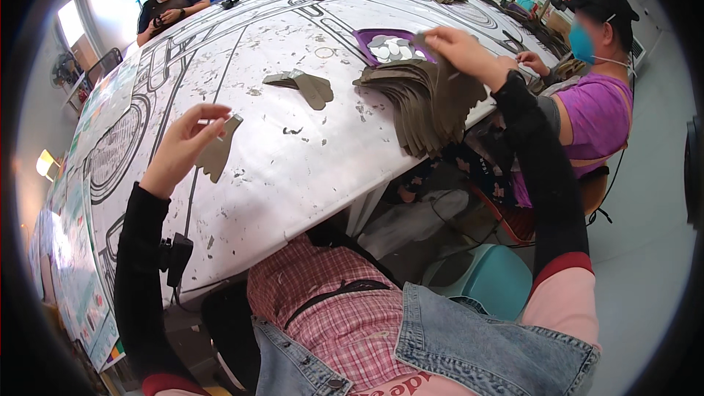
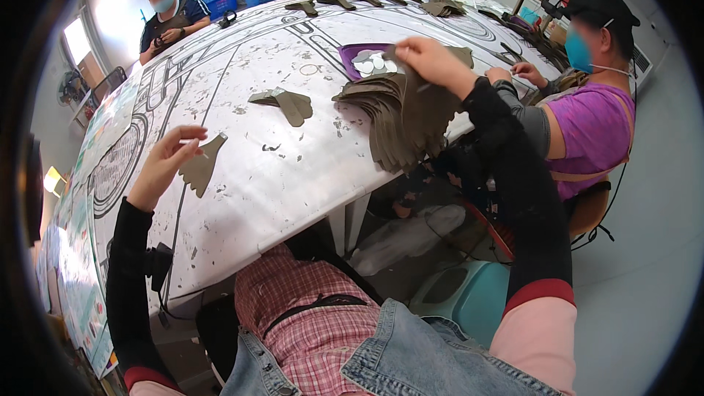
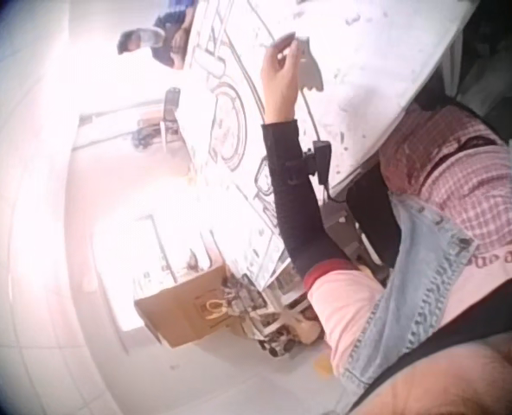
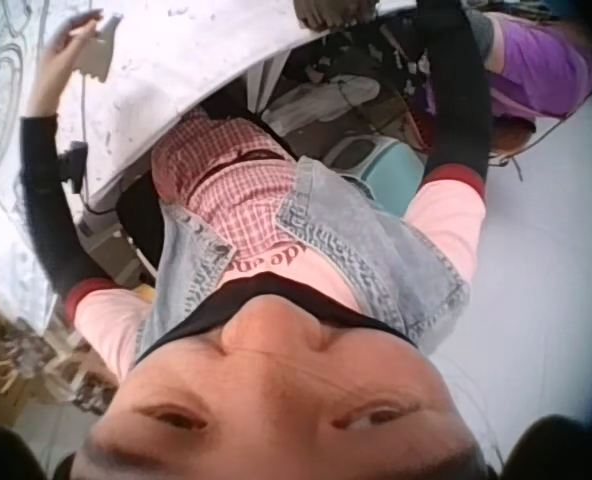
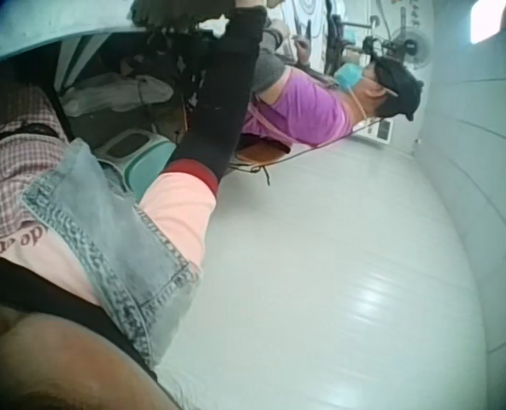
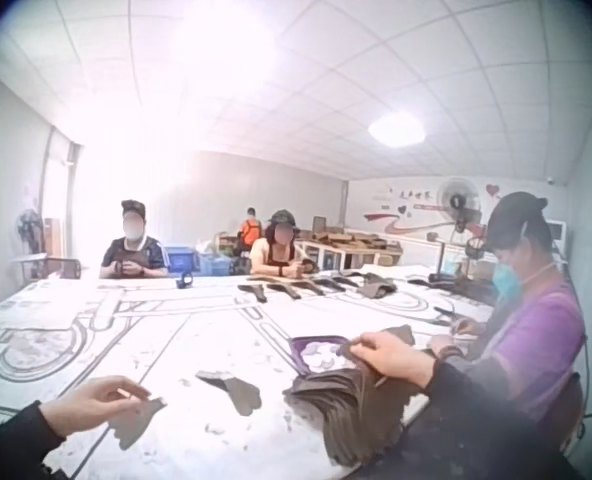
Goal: Checking and packing shoe components into a plastic bag at a workstation.
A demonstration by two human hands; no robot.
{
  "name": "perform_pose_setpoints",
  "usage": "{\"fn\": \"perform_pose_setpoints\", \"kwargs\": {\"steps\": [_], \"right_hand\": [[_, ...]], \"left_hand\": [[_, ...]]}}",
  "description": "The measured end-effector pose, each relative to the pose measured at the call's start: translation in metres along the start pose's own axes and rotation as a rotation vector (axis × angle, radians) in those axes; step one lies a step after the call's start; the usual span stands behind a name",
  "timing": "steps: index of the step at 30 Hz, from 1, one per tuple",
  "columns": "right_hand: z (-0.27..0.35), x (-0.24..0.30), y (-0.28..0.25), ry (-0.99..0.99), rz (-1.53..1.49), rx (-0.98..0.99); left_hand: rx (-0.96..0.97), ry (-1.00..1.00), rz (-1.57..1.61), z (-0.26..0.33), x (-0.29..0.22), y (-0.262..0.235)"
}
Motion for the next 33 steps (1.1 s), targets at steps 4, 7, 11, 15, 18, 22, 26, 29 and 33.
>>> {"fn": "perform_pose_setpoints", "kwargs": {"steps": [4,7,11,15,18,22,26,29,33], "right_hand": [[-0.008,-0.008,0.027,0.048,0.123,0.087],[-0.014,-0.005,0.03,0.04,0.11,0.085],[-0.015,-0.001,0.031,0.039,0.067,0.117],[-0.005,0.044,0.026,-0.083,0.343,-0.12],[0.009,0.12,0.054,-0.227,0.207,-0.129],[0.016,0.165,0.134,-0.304,0.112,0.124],[-0.014,0.137,0.191,-0.283,0.164,0.045],[-0.037,0.122,0.218,-0.201,0.405,0.025],[-0.048,0.104,0.227,-0.047,0.458,0.075]], "left_hand": [[-0.053,-0.133,0.034,0.008,0.044,-0.021],[-0.006,-0.181,0.029,0.01,0.068,-0.031],[-0.053,-0.171,-0.366,0.011,0.08,-0.024],[-0.083,-0.09,-0.65,0.012,0.081,-0.016],[-0.125,-0.076,-0.761,0.012,0.082,-0.01],[-0.189,-0.136,-0.785,0.013,0.087,-0.011],[-0.226,-0.032,-0.839,0.006,0.079,-0.001],[-0.266,0.041,-0.792,0.01,0.081,-0.006],[-0.325,0.031,-0.687,0.007,0.087,-0.022]]}}
Point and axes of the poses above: each hand's wrist, its own z-axis away from the middle knuckle, its own y-axis out of the palm, x = y × z, the point moved 3 cm from there along -z, towards the middle knuckle, and after that the axes turned 3 degrees about z, right-handed, at the moved point
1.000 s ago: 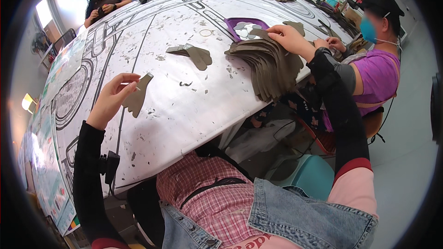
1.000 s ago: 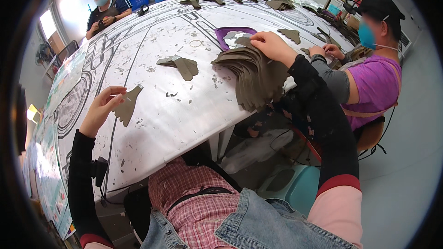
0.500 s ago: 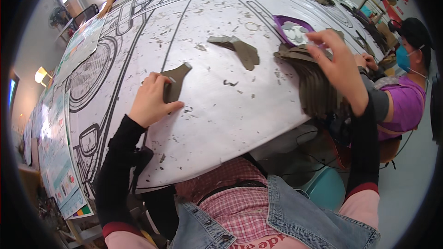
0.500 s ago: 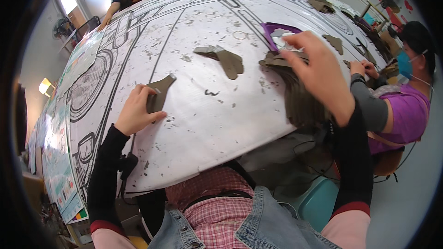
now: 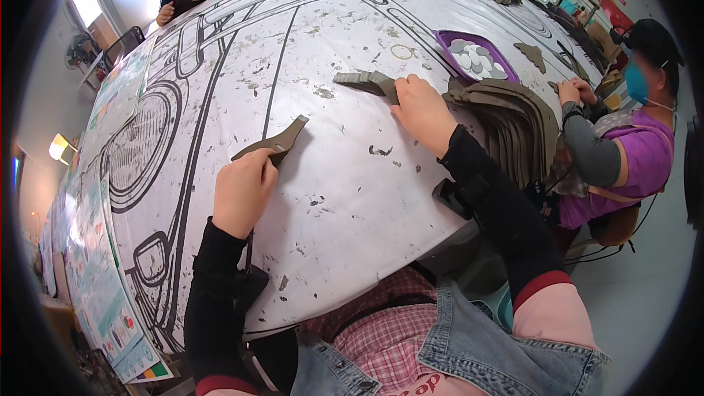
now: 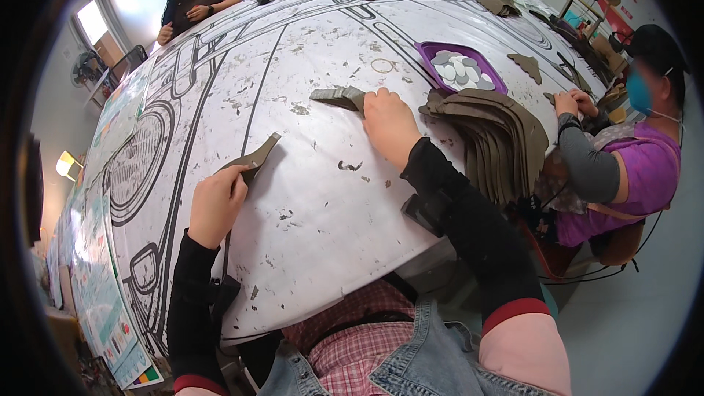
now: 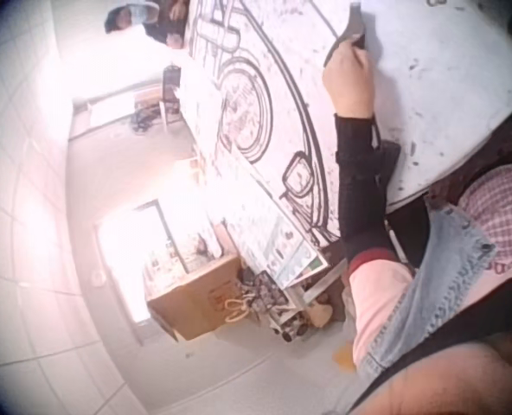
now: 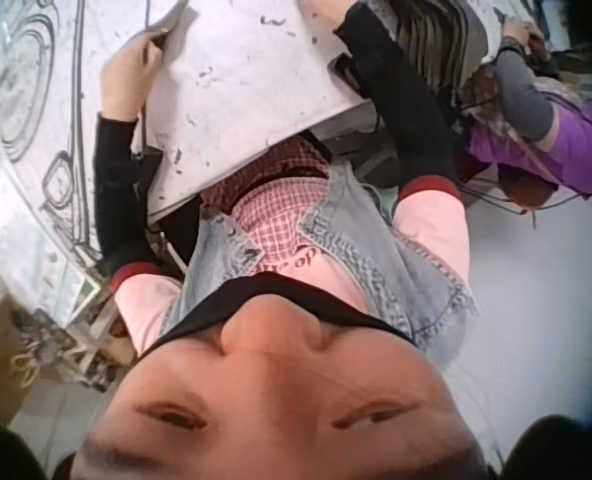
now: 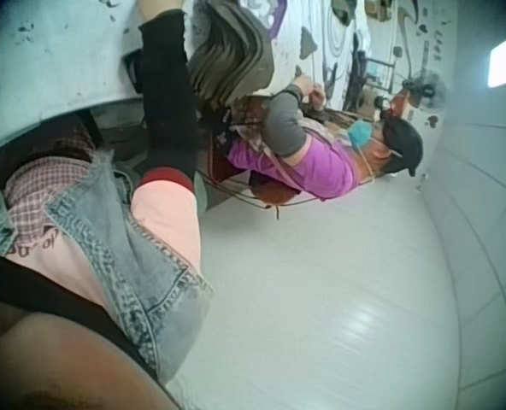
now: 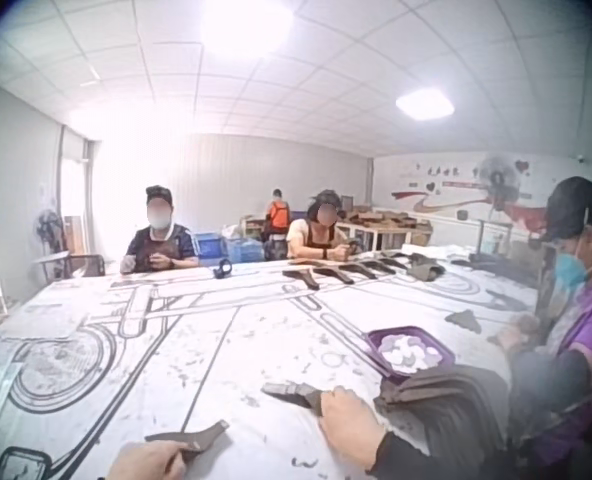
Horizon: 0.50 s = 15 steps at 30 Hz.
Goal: Checking and packing shoe components into a plastic bag at a workstation.
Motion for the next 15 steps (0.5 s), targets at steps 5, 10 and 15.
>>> {"fn": "perform_pose_setpoints", "kwargs": {"steps": [5,10,15], "right_hand": [[-0.003,-0.013,0.011,-0.03,-0.094,-0.034],[-0.004,-0.017,0.009,0.166,-0.443,0.057],[-0.003,-0.023,0.015,0.168,-0.46,-0.027]], "left_hand": [[0.069,-0.085,-0.026,-0.001,0.0,-0.004],[-0.045,0.034,-0.023,0.001,0.004,0.0],[0.017,-0.025,-0.041,0.0,0.0,-0.001]]}}
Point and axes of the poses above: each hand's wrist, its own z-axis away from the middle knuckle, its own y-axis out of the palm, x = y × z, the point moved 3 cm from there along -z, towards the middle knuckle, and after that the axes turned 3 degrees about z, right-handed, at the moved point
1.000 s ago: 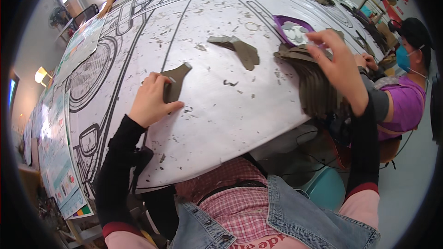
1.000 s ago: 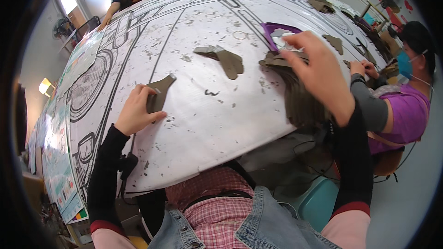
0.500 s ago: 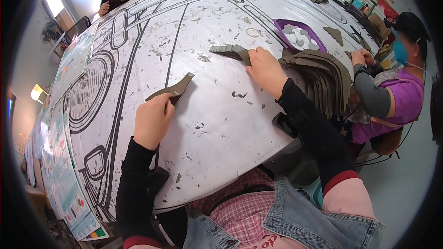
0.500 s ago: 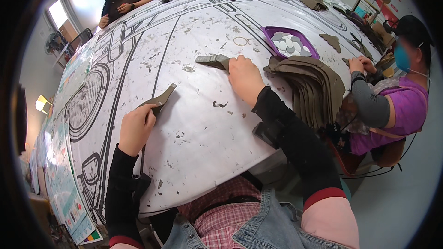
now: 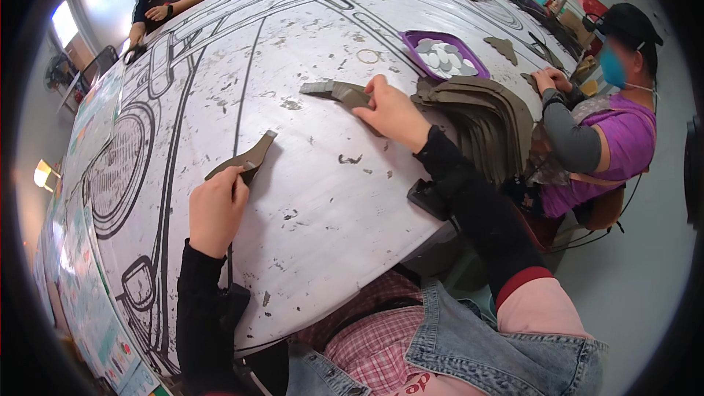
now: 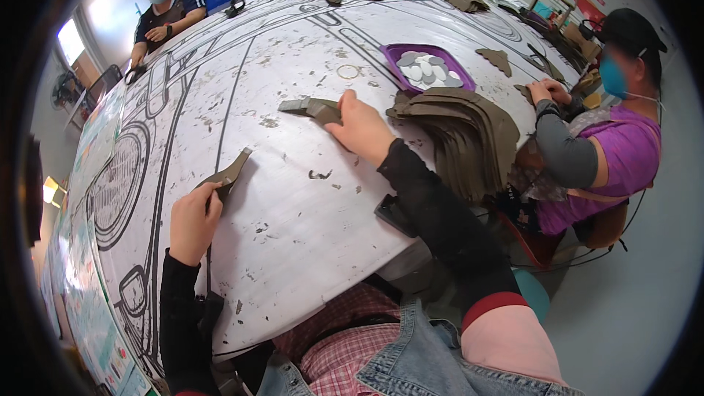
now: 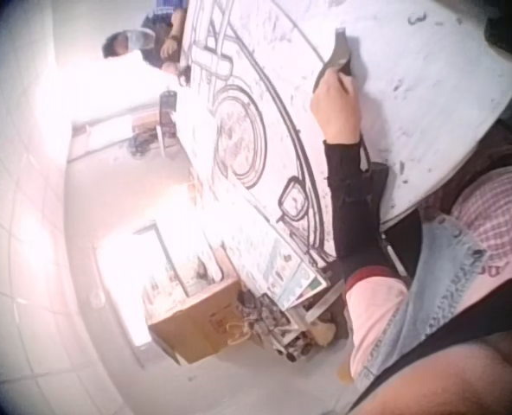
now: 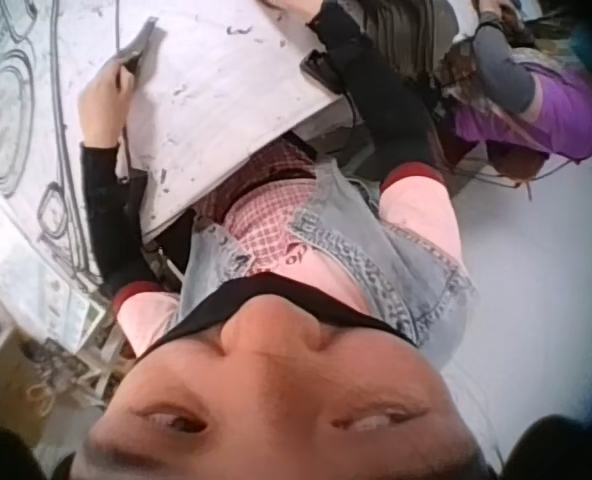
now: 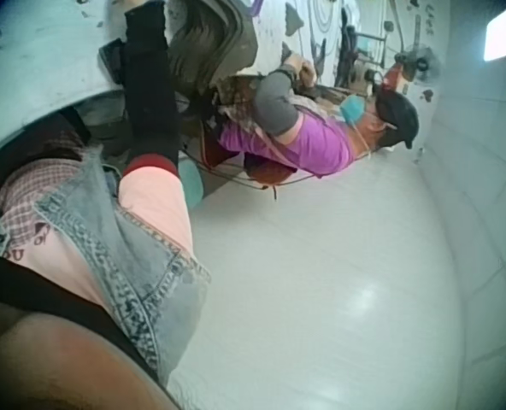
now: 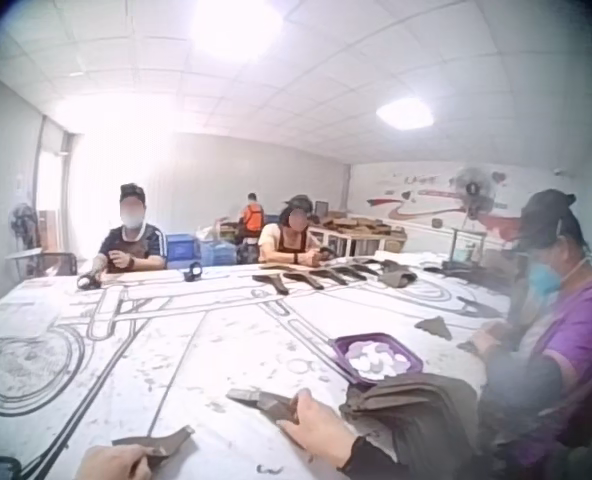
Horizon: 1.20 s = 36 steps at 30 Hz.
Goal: Checking and packing shoe components into a plastic bag at a workstation.
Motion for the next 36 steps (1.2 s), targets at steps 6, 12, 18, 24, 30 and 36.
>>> {"fn": "perform_pose_setpoints", "kwargs": {"steps": [6,12,18,24,30,36], "right_hand": [[0.003,0.001,0.003,-0.042,0.008,0.0],[0.008,0.003,0.006,-0.117,0.073,-0.088],[0.008,0.006,0.001,-0.092,0.048,-0.002],[0.016,0.01,-0.012,-0.131,-0.036,0.114],[0.014,0.003,-0.011,0.009,-0.274,0.125],[0.062,0.051,-0.026,-0.127,-0.602,0.268]], "left_hand": [[0.022,-0.006,0.001,0.0,-0.001,-0.001],[-0.007,0.041,-0.002,0.0,0.002,0.003],[0.004,0.009,-0.024,-0.001,0.001,0.0],[0.008,0.03,0.008,0.002,-0.002,-0.005],[0.001,0.014,0.037,0.017,-0.001,-0.001],[0.182,0.305,-0.16,0.084,-0.081,-0.008]]}}
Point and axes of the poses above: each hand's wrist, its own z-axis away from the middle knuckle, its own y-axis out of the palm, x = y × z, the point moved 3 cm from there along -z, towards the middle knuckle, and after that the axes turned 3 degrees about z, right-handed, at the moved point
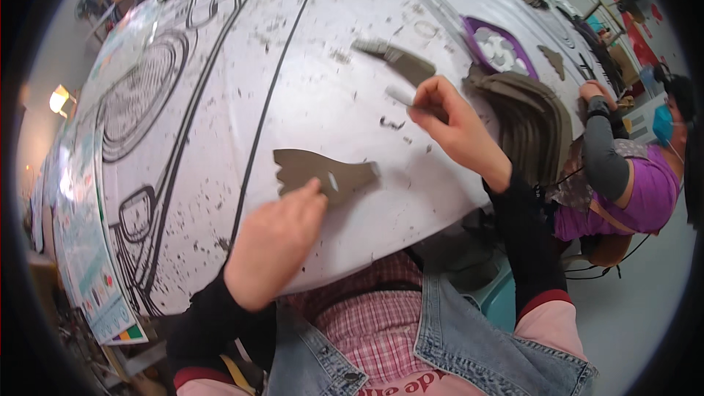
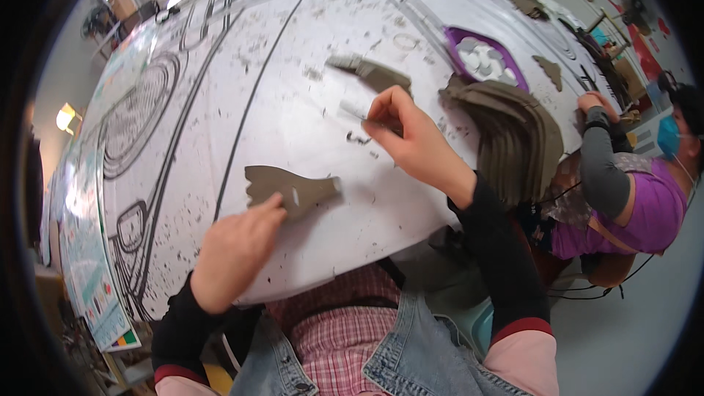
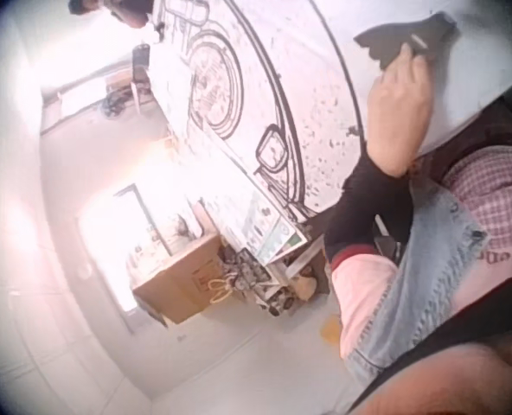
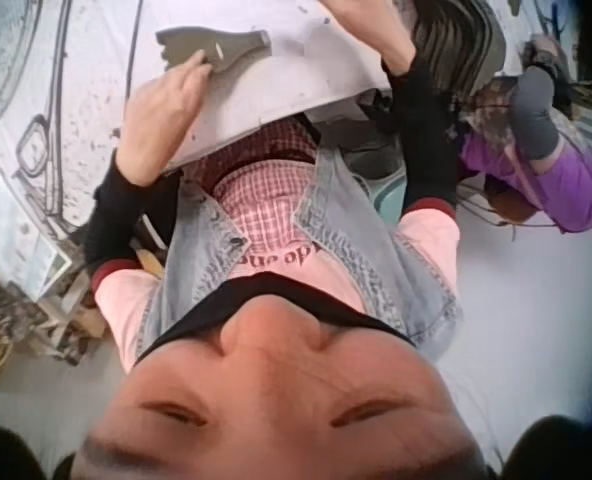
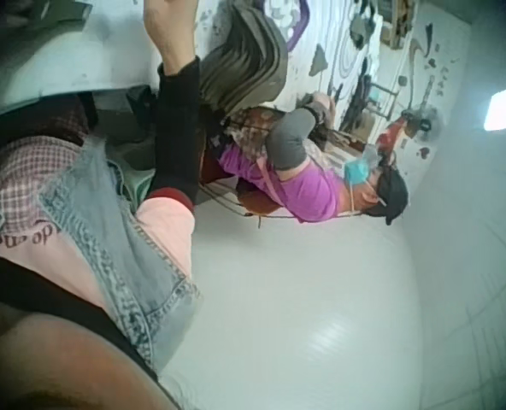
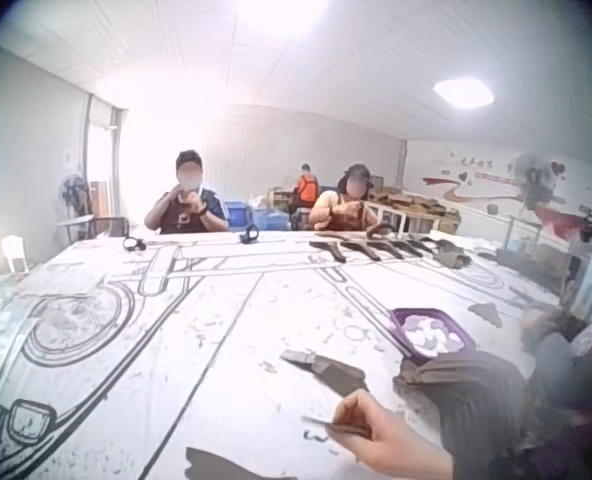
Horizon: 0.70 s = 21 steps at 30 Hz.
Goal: Checking and packing shoe components into a plastic bag at a workstation.
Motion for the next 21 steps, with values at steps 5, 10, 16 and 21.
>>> {"fn": "perform_pose_setpoints", "kwargs": {"steps": [5,10,16,21], "right_hand": [[0.046,0.015,0.009,0.501,-0.296,0.264],[0.056,-0.001,0.013,0.421,-0.283,0.24],[0.051,-0.008,0.005,0.55,-0.08,0.217],[0.043,-0.009,0.008,0.694,0.009,0.317]], "left_hand": [[0.159,-0.048,0.104,0.006,-0.028,0.003],[0.188,0.038,0.27,-0.011,-0.028,0.028],[0.266,0.053,0.207,-0.011,-0.029,0.041],[0.293,0.043,0.202,-0.014,-0.029,0.041]]}}
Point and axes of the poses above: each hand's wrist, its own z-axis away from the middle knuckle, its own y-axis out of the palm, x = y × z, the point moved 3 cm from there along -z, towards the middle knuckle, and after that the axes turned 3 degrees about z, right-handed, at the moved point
